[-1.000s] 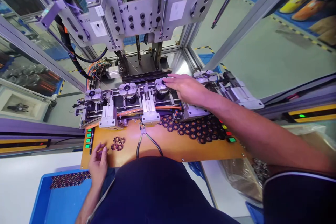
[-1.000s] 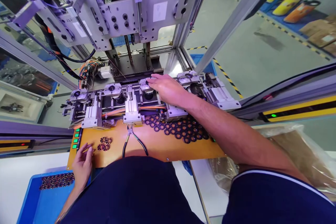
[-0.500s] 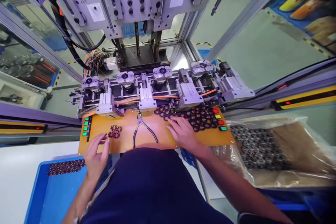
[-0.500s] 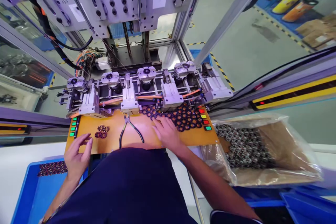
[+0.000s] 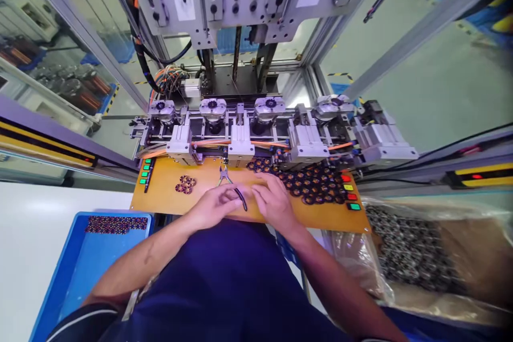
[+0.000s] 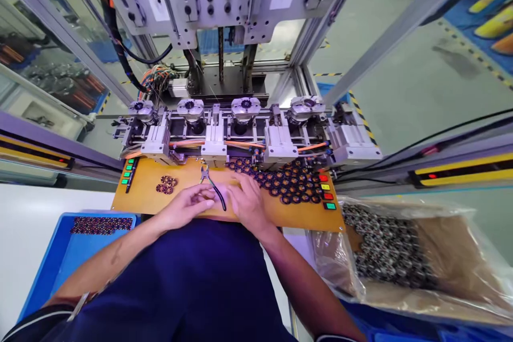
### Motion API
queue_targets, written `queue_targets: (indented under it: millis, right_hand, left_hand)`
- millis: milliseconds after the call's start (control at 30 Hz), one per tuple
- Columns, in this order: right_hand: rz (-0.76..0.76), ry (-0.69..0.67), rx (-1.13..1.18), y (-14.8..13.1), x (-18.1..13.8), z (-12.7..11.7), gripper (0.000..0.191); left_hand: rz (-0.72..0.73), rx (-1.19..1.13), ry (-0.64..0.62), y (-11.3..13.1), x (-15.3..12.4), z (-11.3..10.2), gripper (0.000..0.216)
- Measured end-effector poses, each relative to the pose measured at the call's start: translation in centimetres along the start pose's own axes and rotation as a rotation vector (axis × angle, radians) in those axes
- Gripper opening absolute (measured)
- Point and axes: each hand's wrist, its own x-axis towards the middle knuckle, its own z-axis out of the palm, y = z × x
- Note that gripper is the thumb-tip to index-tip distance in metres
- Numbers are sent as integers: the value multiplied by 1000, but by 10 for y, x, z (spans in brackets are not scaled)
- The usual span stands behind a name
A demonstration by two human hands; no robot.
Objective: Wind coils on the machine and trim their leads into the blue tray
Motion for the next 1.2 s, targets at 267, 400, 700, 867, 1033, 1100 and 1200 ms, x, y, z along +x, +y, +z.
queue_targets:
  millis: [267, 400, 700, 867, 1033, 1100, 1200]
  right_hand:
    - [58, -20, 24, 11, -35, 20, 23]
    - [82, -33, 58, 13, -35, 23, 24]
    - [43, 53, 320, -28, -2, 1, 13]
    - [4, 152, 537, -76, 18, -21, 13]
    - [102, 75, 890, -87, 33, -27, 16]
    - [151, 35, 965, -86, 36, -28, 15]
    - [173, 6, 1001, -86, 37, -26, 13]
  left_hand:
    - [-115, -32, -18, -21, -8, -4, 39]
    - [-131, -56, -19, -23, -14, -6, 35]
    - [-79, -148, 17, -11, -13, -10, 44]
    - [3, -267, -34, 17, -24, -16, 52]
    - [276, -30, 242, 25, -35, -20, 37]
    - [394, 102, 319, 23, -36, -21, 31]
    - [505, 184, 360, 24, -35, -21, 26]
